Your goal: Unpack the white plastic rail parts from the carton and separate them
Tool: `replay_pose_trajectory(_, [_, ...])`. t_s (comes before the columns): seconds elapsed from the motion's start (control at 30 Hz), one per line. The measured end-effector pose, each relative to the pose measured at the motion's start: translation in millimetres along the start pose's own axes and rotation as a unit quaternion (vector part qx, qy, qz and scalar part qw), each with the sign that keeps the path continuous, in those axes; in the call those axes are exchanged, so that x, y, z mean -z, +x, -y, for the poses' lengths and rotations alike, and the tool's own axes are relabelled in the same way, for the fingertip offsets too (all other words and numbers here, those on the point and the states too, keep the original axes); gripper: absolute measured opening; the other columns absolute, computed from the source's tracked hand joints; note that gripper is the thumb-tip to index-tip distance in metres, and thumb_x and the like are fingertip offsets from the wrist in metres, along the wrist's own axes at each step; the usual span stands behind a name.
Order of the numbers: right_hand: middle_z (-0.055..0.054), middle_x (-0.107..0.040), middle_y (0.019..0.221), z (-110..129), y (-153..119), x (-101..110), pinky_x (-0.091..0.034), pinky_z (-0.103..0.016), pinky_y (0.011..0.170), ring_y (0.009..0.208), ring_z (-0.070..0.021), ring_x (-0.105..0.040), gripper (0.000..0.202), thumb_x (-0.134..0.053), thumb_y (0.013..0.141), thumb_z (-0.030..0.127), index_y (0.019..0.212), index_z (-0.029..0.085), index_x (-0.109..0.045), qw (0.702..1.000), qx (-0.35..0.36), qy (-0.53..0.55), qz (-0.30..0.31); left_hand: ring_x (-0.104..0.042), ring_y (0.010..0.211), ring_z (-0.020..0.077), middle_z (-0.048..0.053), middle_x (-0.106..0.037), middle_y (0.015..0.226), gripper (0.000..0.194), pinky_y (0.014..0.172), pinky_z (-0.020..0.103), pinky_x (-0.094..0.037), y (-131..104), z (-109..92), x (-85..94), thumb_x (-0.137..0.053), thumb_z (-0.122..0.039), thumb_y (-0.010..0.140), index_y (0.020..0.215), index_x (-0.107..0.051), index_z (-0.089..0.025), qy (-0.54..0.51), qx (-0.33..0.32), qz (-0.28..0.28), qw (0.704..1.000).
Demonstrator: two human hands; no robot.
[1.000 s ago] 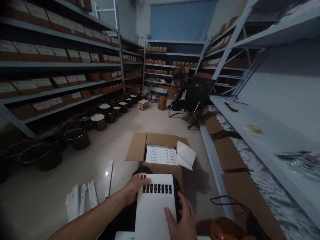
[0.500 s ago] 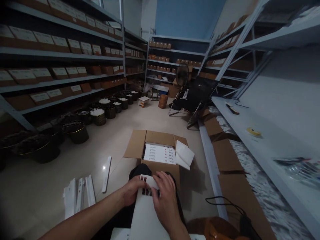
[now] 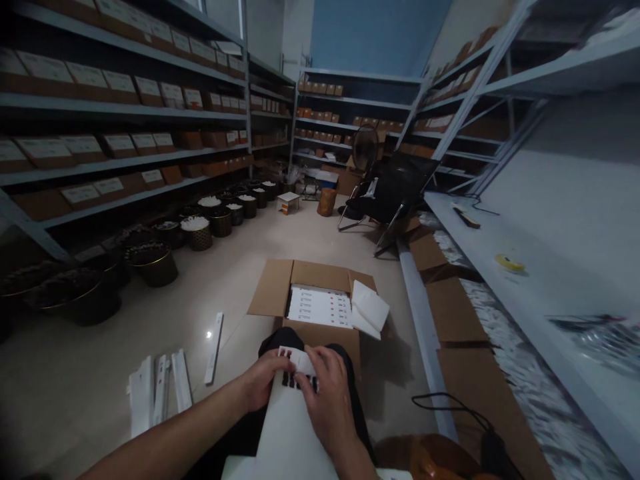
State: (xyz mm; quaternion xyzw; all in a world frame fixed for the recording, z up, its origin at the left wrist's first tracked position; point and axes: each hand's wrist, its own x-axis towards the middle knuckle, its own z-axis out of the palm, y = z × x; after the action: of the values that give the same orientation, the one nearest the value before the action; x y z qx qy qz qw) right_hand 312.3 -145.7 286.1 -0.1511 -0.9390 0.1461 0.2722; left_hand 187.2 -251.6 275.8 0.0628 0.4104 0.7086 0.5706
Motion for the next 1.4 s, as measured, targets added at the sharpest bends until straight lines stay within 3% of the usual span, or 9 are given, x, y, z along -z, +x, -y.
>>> replay_pose_trajectory(0.17, [-0.008, -0.055, 0.100, 4.3, 0.0, -3.0, -0.040, -0.047, 0.088, 0.096, -0.0262, -0.049, 0.033, -0.059, 0.083, 0.032, 0.115, 0.026, -0.059, 0.998, -0.018, -0.051, -0.033, -0.059, 0.062, 0.0153, 0.006, -0.063, 0.072, 0.020, 0.061, 0.028, -0.046, 2.2, -0.4, 2.2, -0.060, -0.011, 0.061, 0.081, -0.062, -0.011, -0.001, -0.011, 0.011, 1.000])
replay_pose_trajectory(0.33, [-0.006, -0.055, 0.103, 8.1, 2.6, -9.2, -0.045, -0.032, 0.084, 0.096, -0.0201, -0.053, 0.034, -0.052, 0.087, 0.025, 0.120, 0.024, -0.052, 0.990, -0.082, 0.109, 0.043, -0.058, 0.060, 0.0161, 0.006, -0.063, 0.068, 0.017, 0.060, 0.028, -0.046, 3.1, -3.0, 6.1, -0.058, -0.010, 0.060, 0.076, -0.062, -0.011, -0.007, 0.000, 0.019, 1.000])
replay_pose_trajectory(0.57, [-0.004, -0.054, 0.113, 10.2, 3.9, -11.8, -0.040, -0.028, 0.091, 0.105, -0.0183, -0.051, 0.032, -0.053, 0.087, 0.029, 0.119, 0.027, -0.055, 0.969, -0.127, 0.204, 0.047, -0.059, 0.062, 0.0165, 0.008, -0.065, 0.070, 0.020, 0.061, 0.028, -0.047, 1.2, -8.9, 4.1, -0.058, -0.014, 0.060, 0.079, -0.065, -0.010, -0.010, 0.049, 0.013, 0.999])
replay_pose_trajectory(0.67, [-0.005, -0.057, 0.108, 9.3, 3.4, -14.8, -0.041, -0.028, 0.087, 0.100, -0.0182, -0.054, 0.026, -0.051, 0.088, 0.032, 0.112, 0.025, -0.058, 0.956, -0.153, 0.245, 0.050, -0.060, 0.064, 0.0182, 0.007, -0.064, 0.069, 0.021, 0.062, 0.029, -0.047, 2.1, -6.1, 4.4, -0.058, -0.014, 0.060, 0.080, -0.065, -0.010, 0.024, 0.015, -0.003, 1.000])
replay_pose_trajectory(0.83, [0.003, -0.054, 0.064, 3.8, -0.6, -28.7, -0.038, -0.021, 0.051, 0.054, -0.0118, -0.048, 0.021, -0.051, 0.085, 0.036, 0.099, 0.021, -0.055, 0.865, -0.313, 0.393, 0.023, -0.061, 0.062, 0.0195, 0.008, -0.065, 0.071, 0.025, 0.060, 0.031, -0.047, 5.4, 1.3, 6.1, -0.056, -0.016, 0.061, 0.083, -0.065, -0.011, 0.064, -0.019, -0.024, 0.997])
replay_pose_trajectory(0.93, [0.004, -0.054, 0.062, 3.0, -3.1, -33.6, -0.031, -0.019, 0.046, 0.049, -0.0089, -0.043, 0.015, -0.055, 0.078, 0.028, 0.089, 0.020, -0.054, 0.788, -0.367, 0.494, 0.001, -0.061, 0.062, 0.0190, 0.009, -0.066, 0.072, 0.024, 0.059, 0.030, -0.046, 6.6, 3.2, 6.4, -0.055, -0.015, 0.060, 0.082, -0.064, -0.010, 0.083, -0.026, -0.025, 0.996])
replay_pose_trajectory(1.0, [0.003, -0.056, 0.068, 5.2, -2.3, -33.0, -0.033, -0.018, 0.047, 0.050, -0.0081, -0.044, 0.016, -0.058, 0.074, 0.026, 0.087, 0.020, -0.054, 0.767, -0.375, 0.521, -0.019, -0.060, 0.062, 0.0178, 0.008, -0.066, 0.072, 0.022, 0.059, 0.028, -0.045, 7.5, 3.3, 7.0, -0.056, -0.014, 0.060, 0.081, -0.064, -0.011, 0.103, -0.041, -0.037, 0.993])
replay_pose_trajectory(1.23, [-0.004, -0.058, 0.097, 17.4, 8.8, -31.1, -0.049, -0.024, 0.064, 0.078, -0.0160, -0.058, 0.044, -0.067, 0.071, 0.034, 0.110, 0.020, -0.055, 0.842, -0.329, 0.428, -0.013, -0.060, 0.063, 0.0175, 0.008, -0.066, 0.072, 0.025, 0.061, 0.028, -0.045, 9.9, -0.2, 10.4, -0.064, -0.018, 0.061, 0.084, -0.066, -0.010, 0.065, -0.018, -0.034, 0.997])
replay_pose_trajectory(1.4, [-0.007, -0.056, 0.110, 20.5, 6.6, -36.4, -0.049, -0.031, 0.085, 0.100, -0.0210, -0.056, 0.035, -0.063, 0.075, 0.031, 0.107, 0.020, -0.060, 0.887, -0.261, 0.381, -0.009, -0.059, 0.060, 0.0155, 0.008, -0.066, 0.070, 0.020, 0.058, 0.025, -0.044, 9.2, -1.4, 11.2, -0.066, -0.022, 0.063, 0.079, -0.066, -0.010, 0.021, 0.008, -0.022, 1.000])
